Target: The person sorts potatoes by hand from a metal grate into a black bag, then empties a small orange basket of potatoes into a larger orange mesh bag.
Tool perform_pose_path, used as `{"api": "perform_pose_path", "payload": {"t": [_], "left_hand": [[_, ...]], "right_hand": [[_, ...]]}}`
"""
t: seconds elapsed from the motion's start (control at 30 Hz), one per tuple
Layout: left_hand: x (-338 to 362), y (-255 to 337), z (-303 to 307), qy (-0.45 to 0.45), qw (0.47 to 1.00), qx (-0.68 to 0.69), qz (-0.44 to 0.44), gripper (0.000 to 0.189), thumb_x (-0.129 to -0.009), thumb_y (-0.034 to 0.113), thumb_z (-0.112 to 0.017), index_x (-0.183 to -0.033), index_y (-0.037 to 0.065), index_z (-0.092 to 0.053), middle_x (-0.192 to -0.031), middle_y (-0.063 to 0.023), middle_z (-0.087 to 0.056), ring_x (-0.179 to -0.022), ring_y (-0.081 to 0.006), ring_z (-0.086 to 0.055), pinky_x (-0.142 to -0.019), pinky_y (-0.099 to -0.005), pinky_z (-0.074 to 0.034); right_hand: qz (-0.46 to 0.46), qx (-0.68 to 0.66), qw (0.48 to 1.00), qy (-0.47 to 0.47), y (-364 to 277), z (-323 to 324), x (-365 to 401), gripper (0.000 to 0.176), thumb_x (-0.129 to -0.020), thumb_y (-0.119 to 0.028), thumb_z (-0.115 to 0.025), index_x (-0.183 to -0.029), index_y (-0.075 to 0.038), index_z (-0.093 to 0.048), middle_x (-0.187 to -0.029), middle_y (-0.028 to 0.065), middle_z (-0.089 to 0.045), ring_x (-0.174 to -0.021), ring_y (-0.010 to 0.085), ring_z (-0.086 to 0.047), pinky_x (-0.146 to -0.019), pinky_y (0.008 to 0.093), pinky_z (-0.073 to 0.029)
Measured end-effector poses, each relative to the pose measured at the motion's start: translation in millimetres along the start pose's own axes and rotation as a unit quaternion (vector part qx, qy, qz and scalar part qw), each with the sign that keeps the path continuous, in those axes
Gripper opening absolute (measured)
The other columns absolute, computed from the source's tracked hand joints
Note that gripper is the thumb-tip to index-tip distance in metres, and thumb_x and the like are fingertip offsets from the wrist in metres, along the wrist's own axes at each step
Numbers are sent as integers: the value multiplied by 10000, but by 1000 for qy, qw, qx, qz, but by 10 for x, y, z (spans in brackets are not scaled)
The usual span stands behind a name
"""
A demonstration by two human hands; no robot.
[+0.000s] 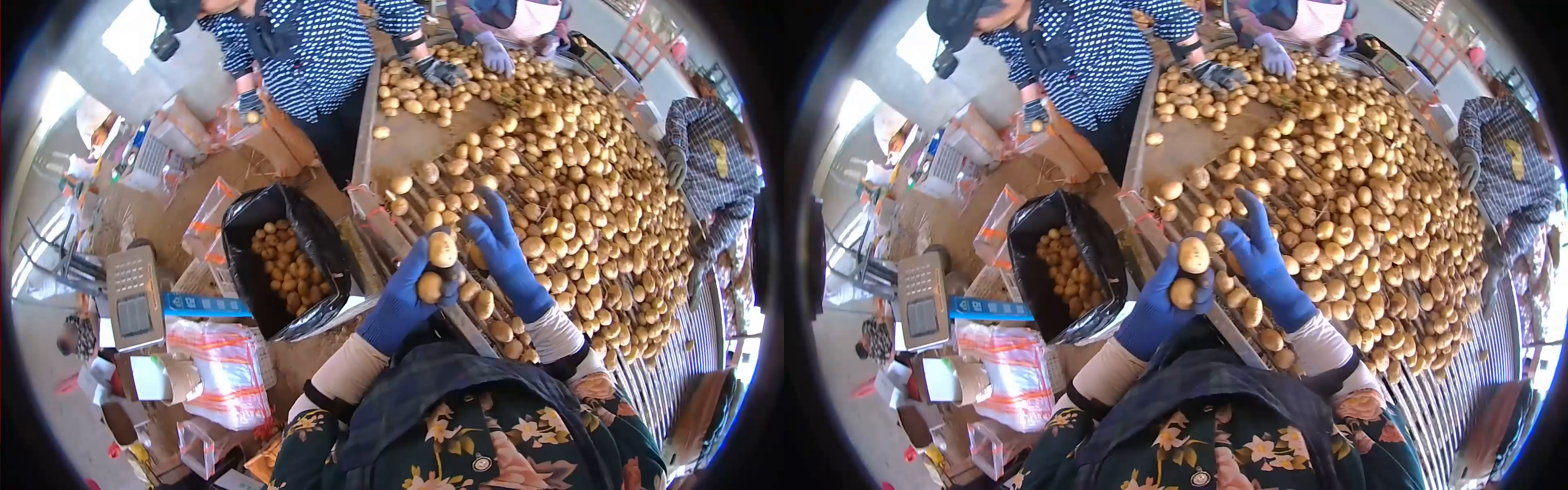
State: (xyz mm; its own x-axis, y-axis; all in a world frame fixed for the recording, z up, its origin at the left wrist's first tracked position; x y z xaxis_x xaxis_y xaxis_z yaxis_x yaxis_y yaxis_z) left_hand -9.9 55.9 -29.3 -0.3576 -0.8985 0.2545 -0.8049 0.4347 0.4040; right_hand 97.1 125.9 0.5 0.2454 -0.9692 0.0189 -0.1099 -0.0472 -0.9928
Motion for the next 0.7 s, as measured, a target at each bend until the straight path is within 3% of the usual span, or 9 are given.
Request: {"api": "perform_pose_path", "payload": {"t": [0.03,0.13,0.2,0.27,0.33,0.43,0.53,0.67,0.7], "left_hand": [[0,0,19,-19,1000,14,8,478,-1022,508,-367,-1344,174,-478,-868,-64,-599,-678,-137,-537,-581,-266,-419],[-4,-18,54,-30,999,-18,18,473,-1016,511,-384,-1316,164,-500,-879,-66,-600,-692,-137,-542,-590,-271,-425],[-25,1,17,-29,998,-48,11,455,-1028,475,-392,-1316,140,-502,-896,-66,-602,-713,-138,-549,-600,-265,-433],[-33,104,69,75,965,-250,-20,429,-1044,402,-398,-1340,102,-479,-885,-58,-601,-721,-127,-549,-603,-253,-441],[-19,152,102,102,961,-257,-32,413,-1045,326,-418,-1355,56,-463,-855,-53,-597,-740,-119,-559,-610,-246,-459],[156,320,-61,-21,966,-250,-60,488,-1024,411,-453,-1315,22,-495,-876,-89,-633,-772,-169,-617,-667,-268,-509],[38,248,367,51,998,40,-7,505,-1021,454,-428,-1264,22,-524,-919,-114,-655,-805,-230,-646,-698,-325,-538],[264,421,450,67,996,52,-34,452,-1016,421,-465,-1188,11,-545,-1096,-139,-620,-1011,-251,-627,-844,-398,-554],[347,450,492,71,995,54,-41,452,-1016,421,-465,-1188,11,-545,-1096,-139,-620,-1011,-251,-627,-844,-398,-554]], "right_hand": [[49,226,973,27,-78,117,6,585,-952,-323,-622,-1416,-49,-396,-1209,136,-597,-1114,208,-573,-932,340,-463],[97,252,963,-10,-167,71,117,613,-938,-361,-636,-1413,-54,-399,-1180,145,-608,-1069,246,-599,-922,352,-469],[-42,150,982,-104,-64,-76,214,593,-898,-303,-699,-1381,-73,-443,-1157,131,-622,-1066,210,-595,-938,348,-466],[-24,126,980,-155,-165,-317,308,552,-909,-309,-681,-1363,-80,-467,-1178,113,-616,-1081,187,-581,-949,337,-461],[-22,168,975,-148,-61,-287,286,502,-934,-311,-637,-1351,-76,-485,-1219,97,-597,-1111,185,-565,-957,327,-457],[-154,-60,978,-126,-56,-199,329,490,-961,-293,-544,-1396,-89,-446,-1192,99,-584,-800,158,-636,-668,253,-531],[-207,-197,951,-121,-49,-282,411,491,-979,-286,-518,-1419,-88,-426,-1222,110,-587,-1043,172,-602,-821,286,-536],[-279,-350,871,-203,278,-542,446,512,-982,-296,-525,-1434,-90,-401,-1177,129,-594,-764,174,-659,-642,264,-560],[-304,-321,888,-124,389,-540,459,526,-978,-303,-544,-1426,-65,-405,-1204,125,-590,-866,170,-652,-692,267,-556]]}}
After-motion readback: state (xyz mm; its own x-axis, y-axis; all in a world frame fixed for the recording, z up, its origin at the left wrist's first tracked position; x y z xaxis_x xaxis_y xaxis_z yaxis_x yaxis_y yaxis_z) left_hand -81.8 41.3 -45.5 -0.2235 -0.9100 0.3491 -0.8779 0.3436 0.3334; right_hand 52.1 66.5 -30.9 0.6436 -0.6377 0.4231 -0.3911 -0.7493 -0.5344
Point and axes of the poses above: each hand's wrist, its own x-axis away from the middle knuckle, its own z-axis out of the back of the hand, y = z × x, the point moved 9 cm from there along -x, towards the middle knuckle
